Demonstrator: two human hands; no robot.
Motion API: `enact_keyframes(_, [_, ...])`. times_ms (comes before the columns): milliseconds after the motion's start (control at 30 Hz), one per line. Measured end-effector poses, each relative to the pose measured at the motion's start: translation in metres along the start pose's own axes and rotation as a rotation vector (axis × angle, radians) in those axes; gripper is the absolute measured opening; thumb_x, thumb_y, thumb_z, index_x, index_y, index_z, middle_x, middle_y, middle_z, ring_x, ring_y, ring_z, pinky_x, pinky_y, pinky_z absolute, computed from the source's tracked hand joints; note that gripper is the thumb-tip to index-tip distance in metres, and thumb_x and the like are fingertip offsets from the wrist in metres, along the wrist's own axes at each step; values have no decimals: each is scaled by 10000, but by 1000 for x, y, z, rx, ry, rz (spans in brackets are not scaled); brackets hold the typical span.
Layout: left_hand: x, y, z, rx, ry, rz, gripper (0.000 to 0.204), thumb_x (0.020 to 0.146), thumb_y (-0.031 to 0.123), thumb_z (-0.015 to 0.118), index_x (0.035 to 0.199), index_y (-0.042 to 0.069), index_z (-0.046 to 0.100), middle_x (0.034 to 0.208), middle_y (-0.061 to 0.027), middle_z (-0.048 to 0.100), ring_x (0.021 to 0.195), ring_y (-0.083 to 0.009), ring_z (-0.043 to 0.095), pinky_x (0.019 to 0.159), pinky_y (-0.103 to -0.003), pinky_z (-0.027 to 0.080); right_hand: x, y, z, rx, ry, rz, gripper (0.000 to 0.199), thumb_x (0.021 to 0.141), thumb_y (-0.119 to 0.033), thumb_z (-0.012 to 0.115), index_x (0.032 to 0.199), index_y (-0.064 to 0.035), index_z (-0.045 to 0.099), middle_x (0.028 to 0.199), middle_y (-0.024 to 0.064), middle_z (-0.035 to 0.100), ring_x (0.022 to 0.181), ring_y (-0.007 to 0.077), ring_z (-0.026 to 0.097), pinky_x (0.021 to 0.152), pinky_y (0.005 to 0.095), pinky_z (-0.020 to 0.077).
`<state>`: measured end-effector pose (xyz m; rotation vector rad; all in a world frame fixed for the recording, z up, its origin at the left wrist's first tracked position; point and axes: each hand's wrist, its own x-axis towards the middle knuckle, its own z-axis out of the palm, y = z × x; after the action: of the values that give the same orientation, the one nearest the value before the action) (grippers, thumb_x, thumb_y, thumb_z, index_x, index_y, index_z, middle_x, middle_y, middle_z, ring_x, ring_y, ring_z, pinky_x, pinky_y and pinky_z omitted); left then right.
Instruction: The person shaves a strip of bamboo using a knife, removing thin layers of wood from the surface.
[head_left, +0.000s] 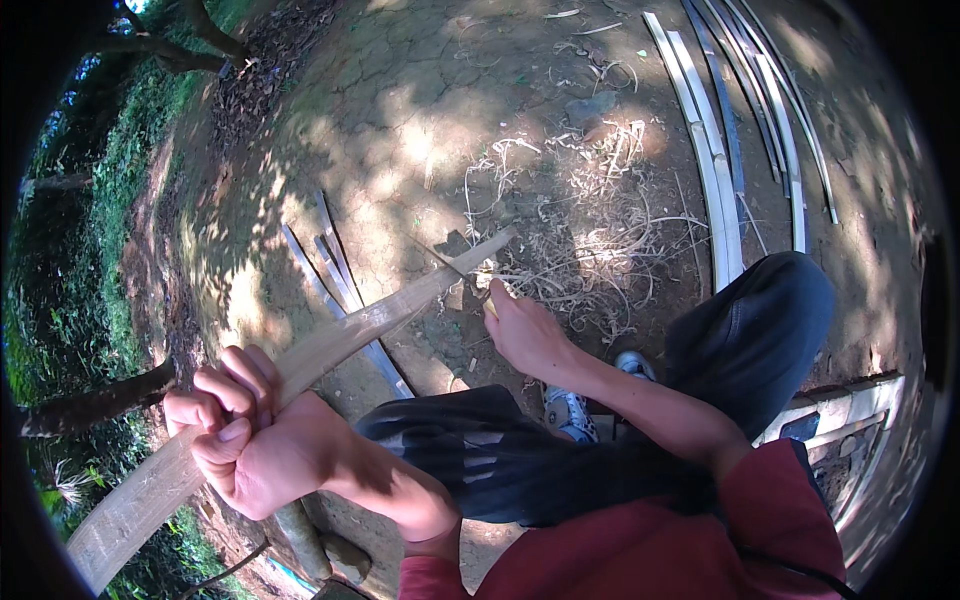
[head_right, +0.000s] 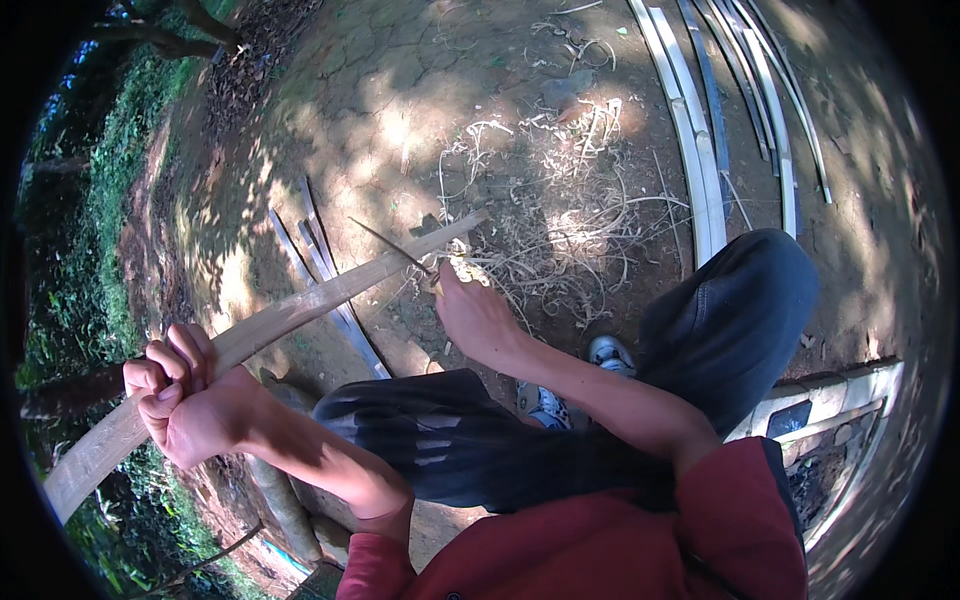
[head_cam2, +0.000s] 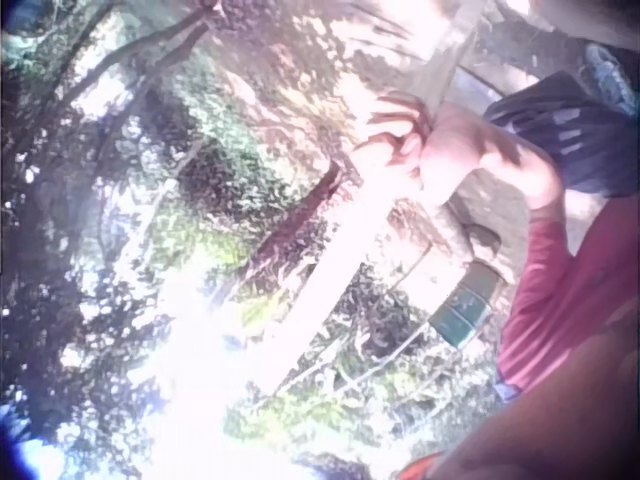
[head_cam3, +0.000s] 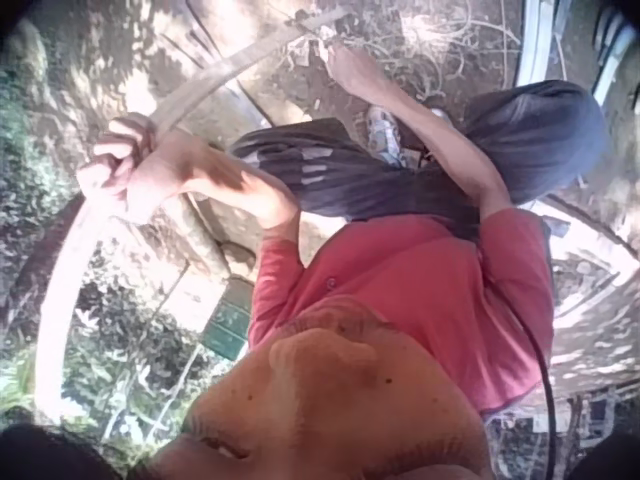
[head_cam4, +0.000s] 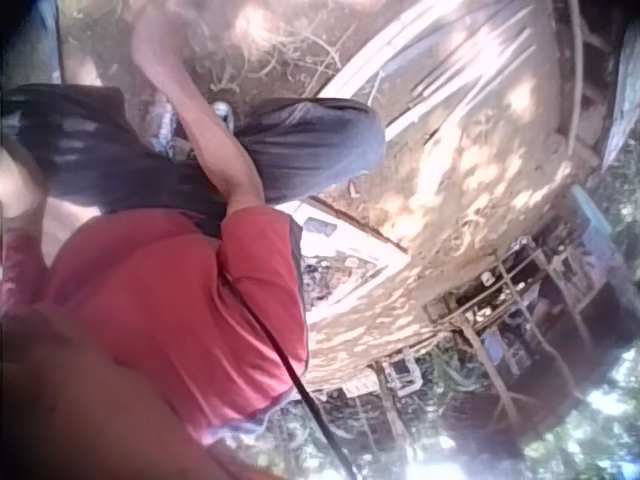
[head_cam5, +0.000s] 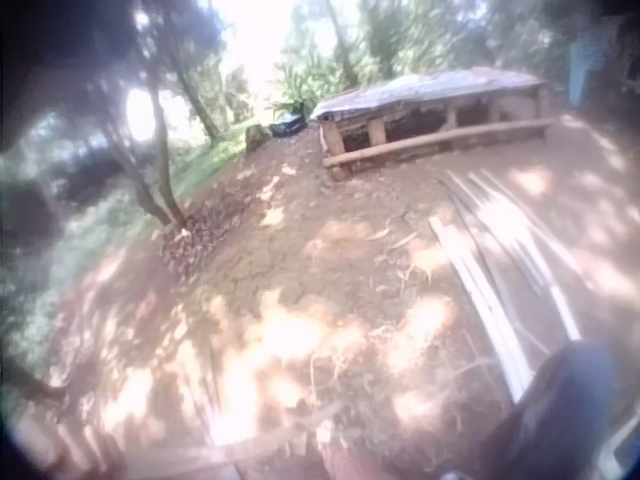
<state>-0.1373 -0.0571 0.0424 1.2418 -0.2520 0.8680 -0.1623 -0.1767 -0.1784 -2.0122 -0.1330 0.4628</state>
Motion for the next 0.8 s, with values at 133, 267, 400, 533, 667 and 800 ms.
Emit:
enact_keyframes(133, [0, -1, 1, -54, -45, 7, 178, 565, 38, 422, 615, 109, 266, 514, -20, 212, 438, -113, 171, 395, -254, 141, 19, 45, 6, -29, 30, 66, 366, 888, -147, 500, 1125, 127, 448, 685, 254, 619, 699, 432, 636, 629, 514, 495])
enact_keyframes(267, [2, -1, -4, -133, -75, -41, 171, 560, 33, 424, 633, 102, 286, 519, -18, 206, 447, -115, 167, 405, -260, 150, -5, -5, -8, 25, 19, -102, 360, 888, -145, 510, 1124, 119, 442, 667, 255, 612, 667, 431, 632, 614, 514, 495])
enact_keyframes(400, [4, 0, -10, -177, -184, -118, 175, 563, 25, 421, 641, 104, 285, 529, -16, 204, 471, -120, 175, 437, -270, 164, 7, 17, 7, -19, 27, -21, 370, 885, -143, 519, 1136, 117, 441, 694, 255, 618, 678, 421, 632, 610, 501, 499])
enact_keyframes(533, [9, -1, -25, -334, -285, -142, 177, 571, -17, 401, 675, 88, 304, 532, -24, 223, 491, -132, 187, 483, -296, 188, 16, 31, 3, -67, 1, 22, 370, 882, -142, 520, 1141, 112, 447, 742, 265, 626, 738, 412, 638, 642, 504, 500])
enact_keyframes(667, [4, 10, -34, -326, -234, -121, 179, 578, -14, 410, 673, 94, 302, 532, -18, 223, 492, -130, 186, 483, -295, 188, -17, -33, -12, -3, -49, -74, 329, 896, -142, 507, 1112, 100, 449, 718, 251, 626, 706, 432, 630, 643, 512, 497])
enact_keyframes(800, [-6, 0, -30, -299, -257, -135, 182, 581, -12, 412, 666, 95, 292, 534, -23, 226, 493, -128, 185, 488, -296, 193, -4, 15, 13, 8, 68, -80, 331, 900, -146, 511, 1116, 98, 452, 659, 244, 597, 663, 437, 611, 602, 520, 462])
